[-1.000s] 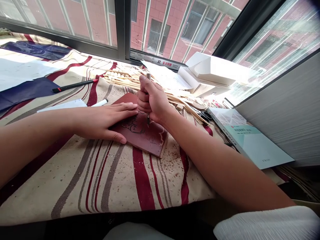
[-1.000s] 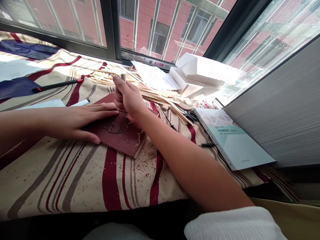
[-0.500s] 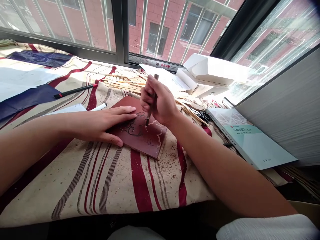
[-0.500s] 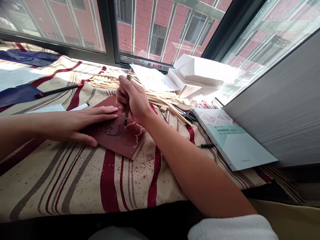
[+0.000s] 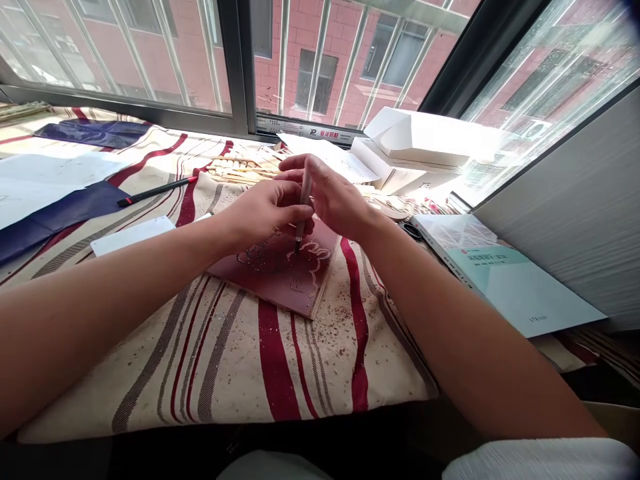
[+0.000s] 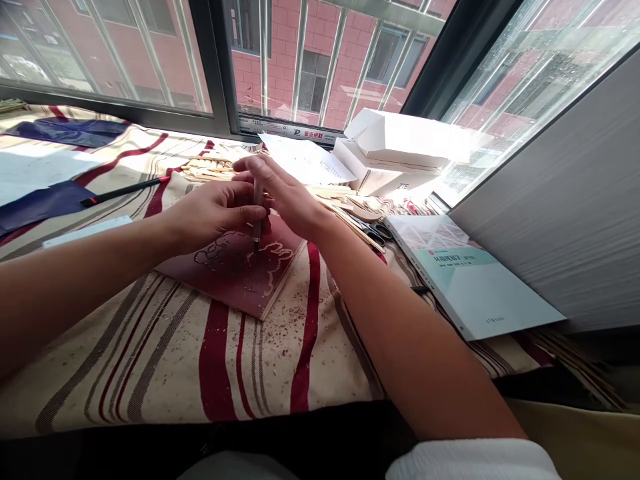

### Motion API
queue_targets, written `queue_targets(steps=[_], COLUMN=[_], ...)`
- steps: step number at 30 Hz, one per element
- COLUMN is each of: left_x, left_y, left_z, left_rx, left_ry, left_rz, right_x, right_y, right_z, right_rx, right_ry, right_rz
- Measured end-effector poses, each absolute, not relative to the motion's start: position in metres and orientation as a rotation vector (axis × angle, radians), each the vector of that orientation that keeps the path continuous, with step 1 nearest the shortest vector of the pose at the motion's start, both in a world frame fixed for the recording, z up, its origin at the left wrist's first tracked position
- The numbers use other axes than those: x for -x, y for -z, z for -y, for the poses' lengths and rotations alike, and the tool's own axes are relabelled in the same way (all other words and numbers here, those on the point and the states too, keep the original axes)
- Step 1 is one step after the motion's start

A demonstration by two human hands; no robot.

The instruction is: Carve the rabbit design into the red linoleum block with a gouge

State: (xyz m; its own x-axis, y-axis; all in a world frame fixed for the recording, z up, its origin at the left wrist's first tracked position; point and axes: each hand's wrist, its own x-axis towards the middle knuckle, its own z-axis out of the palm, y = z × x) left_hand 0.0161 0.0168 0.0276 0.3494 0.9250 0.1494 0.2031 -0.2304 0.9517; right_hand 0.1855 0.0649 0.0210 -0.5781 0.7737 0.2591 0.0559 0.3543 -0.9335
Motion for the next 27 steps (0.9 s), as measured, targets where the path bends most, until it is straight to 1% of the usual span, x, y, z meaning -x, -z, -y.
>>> queue_targets(steps=[1,2,5,6,8,11,19,27], left_x=[-0.016,-0.016,-0.012,-0.011,-0.009,-0.007,-0.004,-0.015], left_y=[-0.027,-0.026,-0.021,-0.020,-0.018,-0.017,-0.016,-0.019], left_z=[-0.017,-0.016,-0.014,-0.014,-0.013,-0.013,-0.006,0.006], left_rx=[-1.673,-1.669,-1.687,-1.700,-1.728,-1.765,-1.658,-1.486], left_ry=[-0.962,-0.958,-0.946,-0.949,-0.962,-0.988,-0.965,-0.981], left_rz=[-1.017,-1.014,-0.989,-0.964,-0.904,-0.842,-0.718,-0.752], right_x=[-0.193,-0.200,-0.217,-0.221,-0.226,-0.229,-0.227,-0.239], right_y=[-0.022,-0.023,-0.019,-0.017,-0.015,-0.015,-0.028,-0.039], right_z=[-0.068,-0.069,-0.065,-0.062,-0.056,-0.050,-0.033,-0.026], right_rx=[0.748,0.839,1.248,1.266,1.204,1.111,1.087,0.833], right_ry=[-1.255,-1.154,-0.470,-0.340,-0.242,-0.277,-0.403,-0.701], right_rz=[1.946,2.003,2.399,2.525,2.698,2.803,2.862,3.064])
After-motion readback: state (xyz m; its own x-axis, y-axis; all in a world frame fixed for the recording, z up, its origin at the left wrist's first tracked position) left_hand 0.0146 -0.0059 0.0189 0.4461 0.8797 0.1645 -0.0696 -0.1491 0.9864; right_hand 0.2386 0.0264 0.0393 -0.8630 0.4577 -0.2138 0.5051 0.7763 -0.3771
